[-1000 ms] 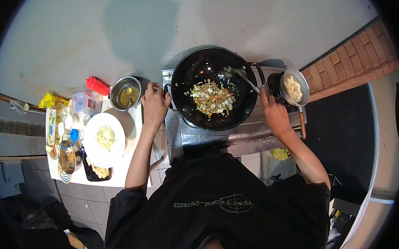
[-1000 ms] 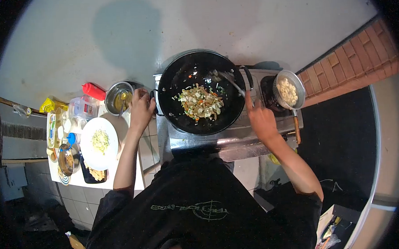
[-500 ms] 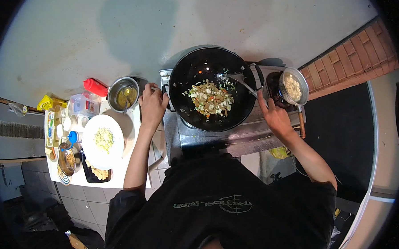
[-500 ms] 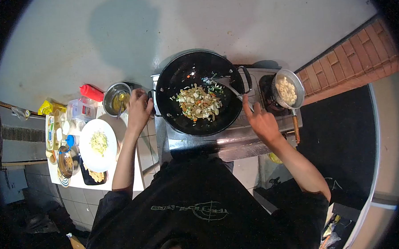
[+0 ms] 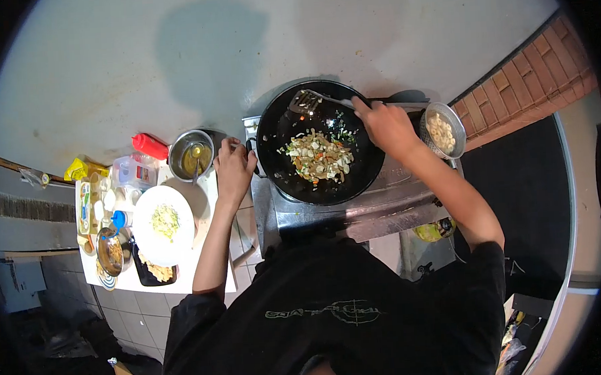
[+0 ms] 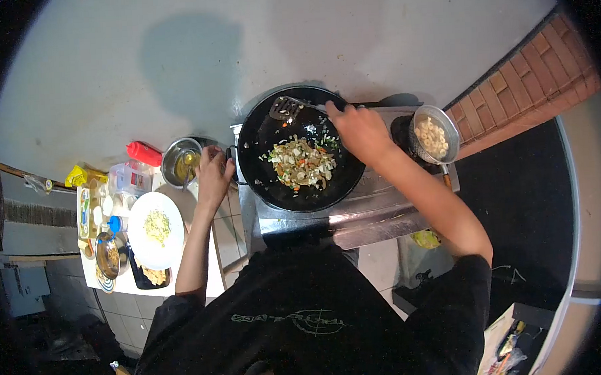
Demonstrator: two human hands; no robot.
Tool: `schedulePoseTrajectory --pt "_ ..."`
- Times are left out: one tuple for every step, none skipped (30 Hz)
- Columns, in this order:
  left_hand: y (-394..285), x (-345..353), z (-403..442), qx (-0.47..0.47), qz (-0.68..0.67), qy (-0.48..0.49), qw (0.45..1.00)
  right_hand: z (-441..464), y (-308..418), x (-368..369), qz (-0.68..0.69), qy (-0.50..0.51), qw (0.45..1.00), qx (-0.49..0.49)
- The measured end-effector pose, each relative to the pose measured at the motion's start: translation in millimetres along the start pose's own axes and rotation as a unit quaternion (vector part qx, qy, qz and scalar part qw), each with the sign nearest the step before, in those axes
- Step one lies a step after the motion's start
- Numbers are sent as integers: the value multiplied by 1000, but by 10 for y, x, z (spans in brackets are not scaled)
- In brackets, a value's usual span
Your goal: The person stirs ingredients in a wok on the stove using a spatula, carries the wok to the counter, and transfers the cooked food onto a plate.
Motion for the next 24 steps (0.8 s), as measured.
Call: schedulePoseTrajectory --pt "8 1 2 -3 5 2 1000 120 12 26 -11 9 1000 -5" --pt "9 2 7 0 7 0 1000 208 31 52 -11 6 1000 -2" --pt "6 4 11 0 10 0 1000 276 92 95 -14 2 999 -29" --pt "6 4 13 -2 13 -1 1000 316 138 141 -18 -1 998 -57" --pt "-2 -1 12 3 23 -3 1000 324 201 171 -10 -10 994 -108" --pt "0 0 13 2 23 -3 1000 362 185 132 -10 -10 994 -109" --pt "1 -7 21 3 32 -12 999 394 251 45 15 -15 984 -175" --pt "-2 -14 30 3 42 -20 999 422 307 -34 39 -19 970 -240" --pt "-21 -23 33 3 43 -19 999 493 276 -100 62 -42 967 -243" --pt "-38 -54 34 -7 48 -24 999 550 262 -215 55 -60 969 -233" --pt "-42 -74 33 -18 54 -30 998 628 243 -231 57 -79 969 -229" --pt "-39 -63 32 -16 53 -29 998 687 210 -244 58 -98 968 -223" --pt "-19 -55 35 -21 50 -33 998 709 192 -181 57 -98 969 -221" --pt "-4 -54 42 -27 47 -38 998 726 200 -63 81 -78 966 -234" --pt "-5 -53 55 -27 47 -39 998 733 228 -22 104 -58 962 -247" --pt "-3 -48 63 -28 51 -35 998 699 214 -8 104 -59 961 -249" --pt "10 -47 69 -31 56 -31 997 610 217 65 119 -11 957 -263" --pt "22 -53 73 -34 57 -33 997 518 236 113 132 38 951 -278" --pt "8 -65 73 -27 59 -46 997 471 203 55 128 66 957 -253" --pt "0 -73 66 -19 61 -57 996 478 176 -20 128 69 955 -257" --pt "-12 -76 66 -10 61 -67 996 506 93 -84 93 58 968 -225" --pt "-13 -67 63 -9 60 -63 996 525 21 -199 59 47 979 -189" --pt "-16 -67 71 -7 52 -61 997 570 -42 -308 65 56 984 -153" --pt "-29 -72 84 -3 44 -59 997 610 -78 -257 66 57 985 -148"
Point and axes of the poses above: each hand's wrist, its own z-axis towards the middle knuckle, its own x-axis out of the palm, y = z × x, the point moved 7 cm from there along z, towards the middle knuckle, and after that the axes turned 2 degrees about -z, right-handed, at the moved point
